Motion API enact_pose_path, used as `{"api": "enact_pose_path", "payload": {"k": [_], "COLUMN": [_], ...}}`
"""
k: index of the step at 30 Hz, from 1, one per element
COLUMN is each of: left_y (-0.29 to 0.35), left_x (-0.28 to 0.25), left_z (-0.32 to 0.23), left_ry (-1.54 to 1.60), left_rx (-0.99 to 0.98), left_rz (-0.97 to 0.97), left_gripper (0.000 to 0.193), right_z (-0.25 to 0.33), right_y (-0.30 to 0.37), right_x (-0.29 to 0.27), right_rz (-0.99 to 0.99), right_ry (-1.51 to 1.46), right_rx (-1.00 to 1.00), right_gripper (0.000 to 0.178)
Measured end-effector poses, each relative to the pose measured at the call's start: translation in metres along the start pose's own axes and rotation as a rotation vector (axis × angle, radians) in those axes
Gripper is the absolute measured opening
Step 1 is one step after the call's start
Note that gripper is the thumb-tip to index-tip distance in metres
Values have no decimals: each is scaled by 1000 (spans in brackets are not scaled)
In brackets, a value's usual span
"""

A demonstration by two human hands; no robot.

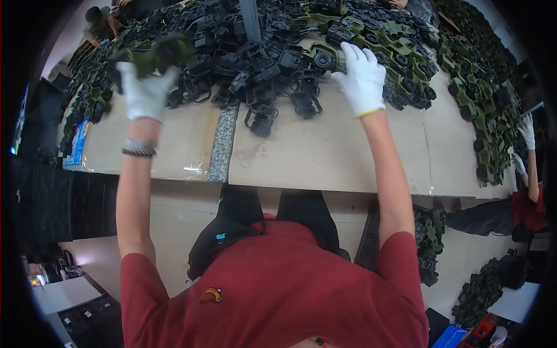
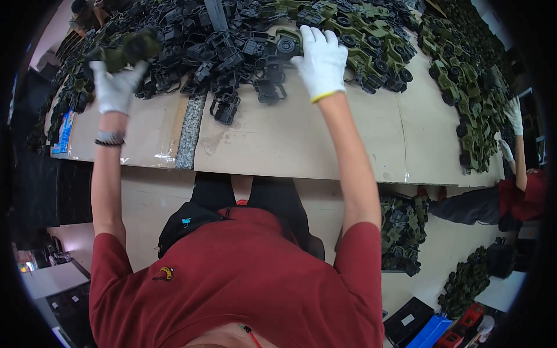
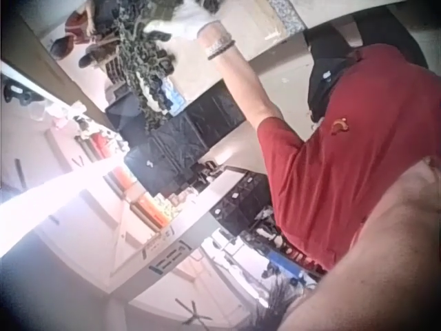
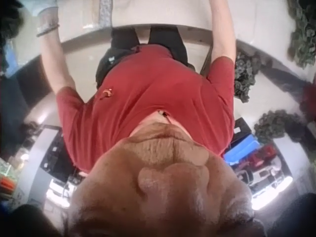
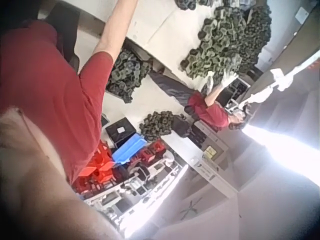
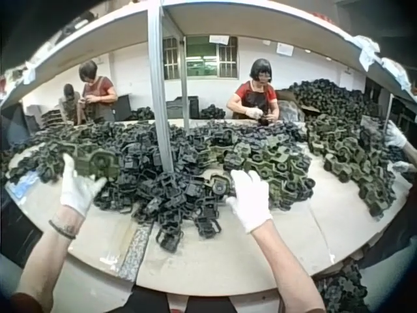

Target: Assembling small plastic toy vehicles on a factory assembly line.

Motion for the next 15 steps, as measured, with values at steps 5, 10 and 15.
{"api": "enact_pose_path", "payload": {"k": [5, 10, 15], "left_y": [-43, 58, 126], "left_x": [5, -2, 14], "left_z": [-39, 61, 129], "left_ry": [134, -169, -144], "left_rx": [207, -259, -900], "left_rz": [-145, 105, 196], "left_gripper": [68, 41, 76], "right_z": [0, -4, -18], "right_y": [-21, -14, 10], "right_x": [71, 71, 20], "right_rz": [198, 152, -362], "right_ry": [263, 217, -245], "right_rx": [-154, -69, -87], "right_gripper": [60, 68, 64]}}
Point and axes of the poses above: each hand's wrist, its own y-axis away from the middle knuckle, its own x-axis out of the palm, z = x × y, the point moved 1 cm from there along -y, towards the middle knuckle, and after that the axes turned 11 degrees about y, right-handed, at the moved point
